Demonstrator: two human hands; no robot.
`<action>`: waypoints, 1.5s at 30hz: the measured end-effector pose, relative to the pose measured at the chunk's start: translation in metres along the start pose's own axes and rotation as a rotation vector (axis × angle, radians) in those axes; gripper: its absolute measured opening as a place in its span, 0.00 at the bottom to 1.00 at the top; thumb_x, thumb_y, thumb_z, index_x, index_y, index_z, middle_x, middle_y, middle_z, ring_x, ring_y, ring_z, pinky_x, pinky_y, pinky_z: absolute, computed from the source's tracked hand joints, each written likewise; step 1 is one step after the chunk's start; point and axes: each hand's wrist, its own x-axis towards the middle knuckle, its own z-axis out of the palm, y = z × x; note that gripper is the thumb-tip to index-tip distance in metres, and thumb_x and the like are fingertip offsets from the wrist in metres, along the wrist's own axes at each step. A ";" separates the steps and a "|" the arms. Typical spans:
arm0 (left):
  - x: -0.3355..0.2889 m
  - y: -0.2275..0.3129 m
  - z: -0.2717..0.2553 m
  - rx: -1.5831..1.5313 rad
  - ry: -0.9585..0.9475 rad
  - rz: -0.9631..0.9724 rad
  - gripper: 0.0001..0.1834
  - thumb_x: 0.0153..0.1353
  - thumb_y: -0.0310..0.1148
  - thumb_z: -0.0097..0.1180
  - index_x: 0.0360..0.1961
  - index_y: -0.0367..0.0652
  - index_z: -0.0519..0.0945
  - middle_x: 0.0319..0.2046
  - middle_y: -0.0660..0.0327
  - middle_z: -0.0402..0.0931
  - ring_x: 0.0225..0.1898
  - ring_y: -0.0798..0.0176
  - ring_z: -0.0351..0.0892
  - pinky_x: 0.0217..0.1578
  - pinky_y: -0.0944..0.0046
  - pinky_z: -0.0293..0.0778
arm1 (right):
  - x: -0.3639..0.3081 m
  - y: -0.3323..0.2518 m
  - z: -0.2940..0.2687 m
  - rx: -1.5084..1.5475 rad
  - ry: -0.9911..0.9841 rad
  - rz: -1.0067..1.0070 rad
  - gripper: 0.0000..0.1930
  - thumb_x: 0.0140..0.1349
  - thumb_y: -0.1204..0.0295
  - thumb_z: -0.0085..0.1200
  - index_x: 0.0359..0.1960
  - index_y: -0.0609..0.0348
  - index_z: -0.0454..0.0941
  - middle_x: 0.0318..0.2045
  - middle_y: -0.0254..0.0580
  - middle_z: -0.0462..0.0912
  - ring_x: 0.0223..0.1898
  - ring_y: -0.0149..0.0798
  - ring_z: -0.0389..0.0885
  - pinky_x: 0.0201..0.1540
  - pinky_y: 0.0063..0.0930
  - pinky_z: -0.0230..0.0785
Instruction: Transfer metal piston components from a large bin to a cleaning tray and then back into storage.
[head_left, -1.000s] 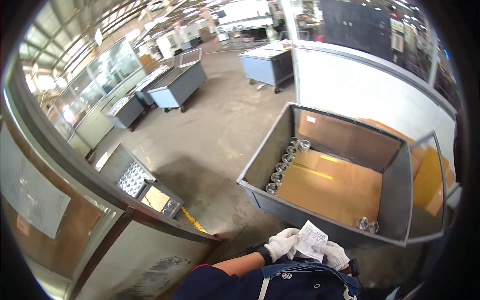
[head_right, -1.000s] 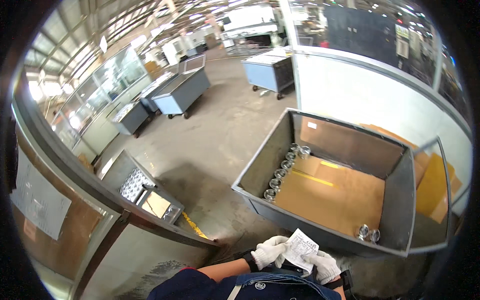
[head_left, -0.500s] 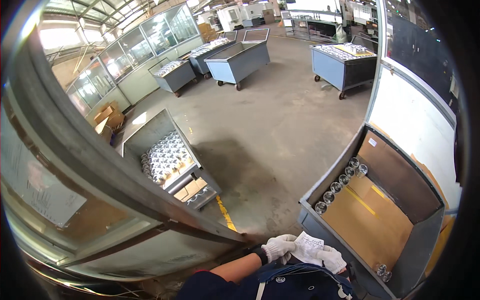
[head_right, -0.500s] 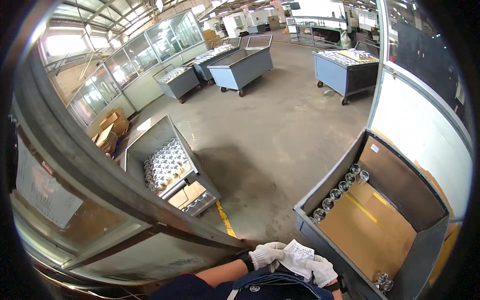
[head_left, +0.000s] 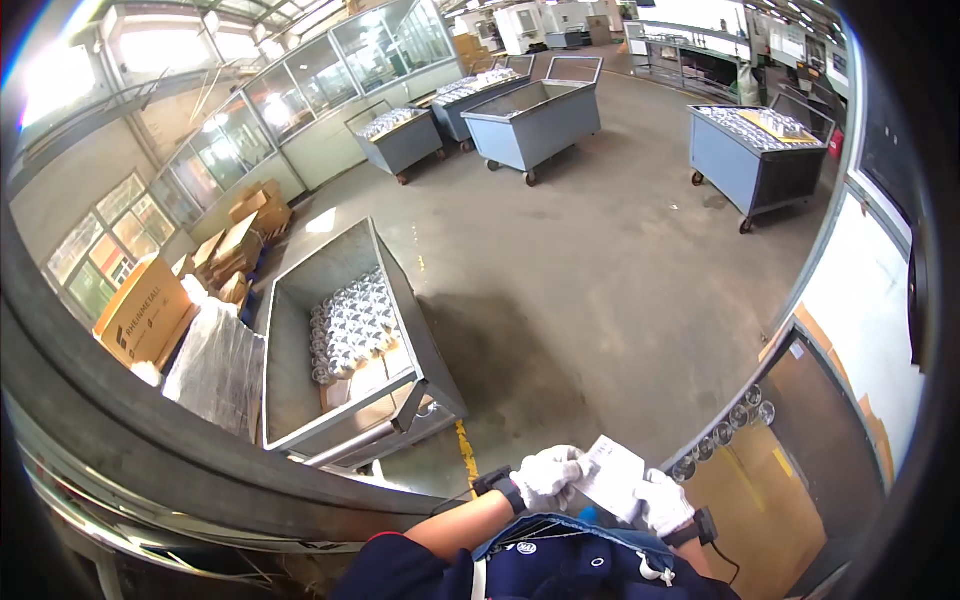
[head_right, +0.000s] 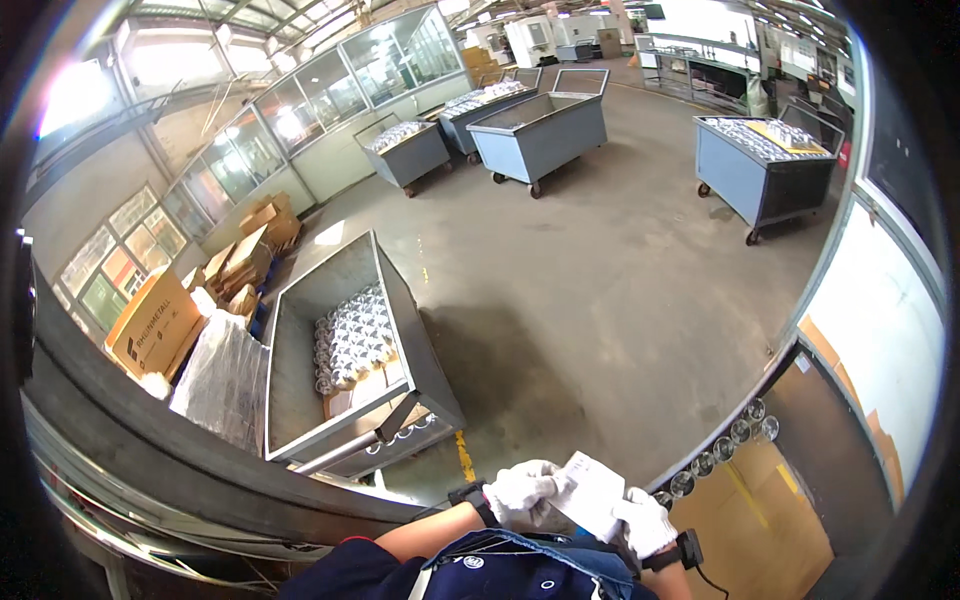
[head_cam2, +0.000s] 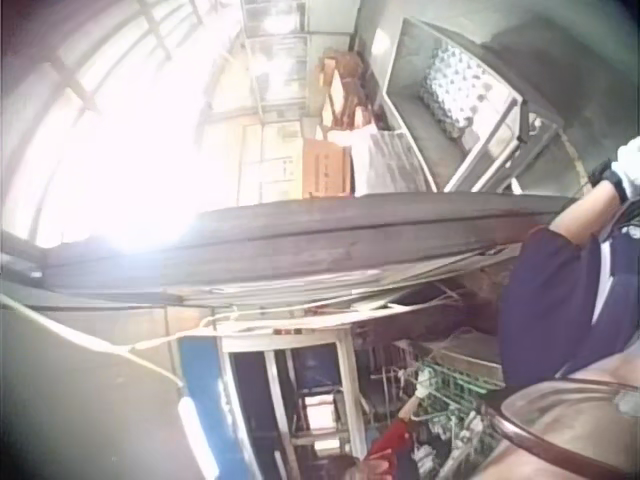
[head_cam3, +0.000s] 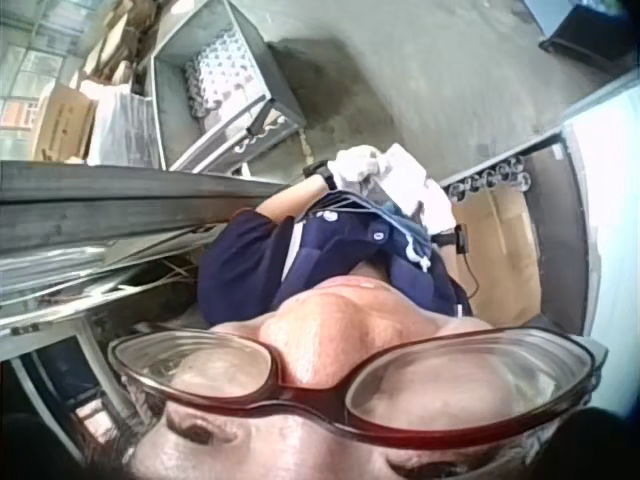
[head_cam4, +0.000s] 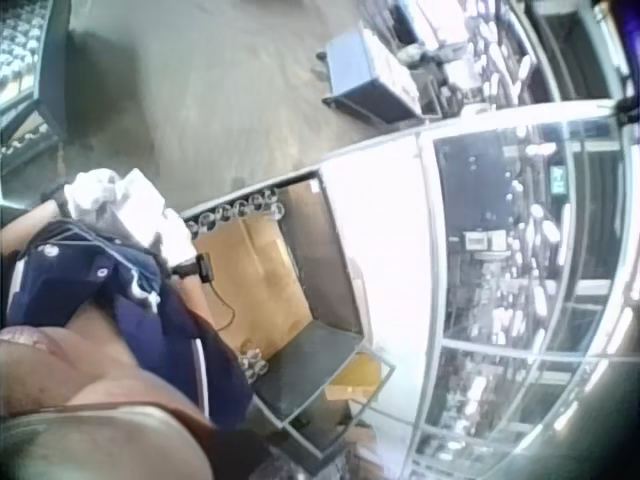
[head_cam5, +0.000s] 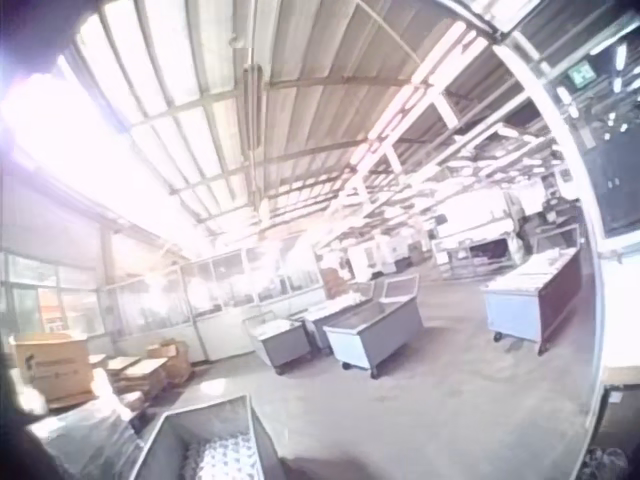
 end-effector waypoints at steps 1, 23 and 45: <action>0.008 0.003 -0.007 -0.088 0.054 0.053 0.09 0.66 0.35 0.56 0.43 0.43 0.79 0.22 0.65 0.76 0.15 0.71 0.70 0.15 0.69 0.67 | 0.012 -0.022 0.013 -0.017 -0.007 0.013 0.04 0.58 0.75 0.58 0.33 0.60 0.76 0.32 0.39 0.82 0.33 0.37 0.82 0.36 0.33 0.77; 0.121 0.163 -0.166 -0.066 0.105 0.085 0.14 0.67 0.42 0.59 0.40 0.41 0.78 0.17 0.66 0.74 0.11 0.72 0.68 0.11 0.71 0.64 | 0.285 -0.073 0.084 -0.066 0.125 -0.112 0.04 0.57 0.79 0.58 0.30 0.58 0.75 0.24 0.33 0.79 0.25 0.29 0.79 0.29 0.25 0.75; 0.361 0.387 -0.218 -0.204 0.305 0.016 0.12 0.62 0.35 0.61 0.42 0.40 0.78 0.20 0.66 0.74 0.16 0.72 0.70 0.17 0.70 0.67 | 0.586 -0.322 0.077 -0.444 -0.009 -0.048 0.09 0.61 0.70 0.58 0.38 0.63 0.80 0.26 0.41 0.84 0.17 0.33 0.81 0.19 0.27 0.75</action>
